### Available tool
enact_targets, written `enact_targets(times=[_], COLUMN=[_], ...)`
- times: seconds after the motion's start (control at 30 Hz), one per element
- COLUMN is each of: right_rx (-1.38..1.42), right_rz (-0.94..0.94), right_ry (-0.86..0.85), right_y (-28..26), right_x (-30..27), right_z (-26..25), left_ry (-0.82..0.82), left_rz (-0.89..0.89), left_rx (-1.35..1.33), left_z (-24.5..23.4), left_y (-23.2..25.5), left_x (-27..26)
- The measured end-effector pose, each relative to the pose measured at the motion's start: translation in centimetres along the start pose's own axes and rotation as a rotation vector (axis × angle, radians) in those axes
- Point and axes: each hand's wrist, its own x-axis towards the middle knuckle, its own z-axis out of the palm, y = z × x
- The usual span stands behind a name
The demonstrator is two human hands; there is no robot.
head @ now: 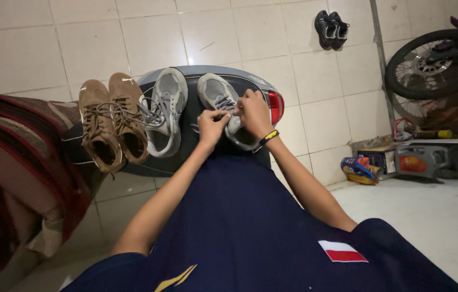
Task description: The person removes the laces from a pair of gray sneakers placed on a scooter seat, then re-laces each shoe by threading the laces through the eyelets and tying them. The task is performed by hand without tools.
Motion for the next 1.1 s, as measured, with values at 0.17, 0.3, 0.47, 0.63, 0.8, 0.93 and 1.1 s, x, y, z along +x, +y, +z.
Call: enact_targets(times=[0.17,0.3,0.47,0.63,0.8,0.93,1.1], right_rx=[0.428,1.511,1.613,1.551,1.538,0.65,0.485], right_rz=[0.22,-0.106,-0.001,0.213,0.583,1.2,0.329], right_ry=[0.114,0.039,0.579,0.887,1.337,1.229,0.374], right_y=[3.9,9.9,15.9,21.3,27.8,27.6,17.2], right_x=[2.3,4.5,3.6,2.6,-0.2,-2.4,0.1], right_z=[-2.7,-11.1,-20.8,-18.6,-9.9,-3.3,0.9], left_ry=[0.058,0.016,-0.042,-0.041,-0.06,-0.08,-0.101], left_rz=[0.151,0.152,0.023,0.097,0.093,0.151,0.168], left_rx=[0.254,0.328,0.155,0.034,0.26,0.395,0.549], left_z=[-2.8,-2.6,-1.3,-1.1,-1.6,-1.8,-1.4], left_y=[2.6,1.7,-1.1,-1.1,2.1,5.9,8.9], left_x=[-0.8,-0.8,-0.6,-0.9,-2.4,-3.6,-4.5])
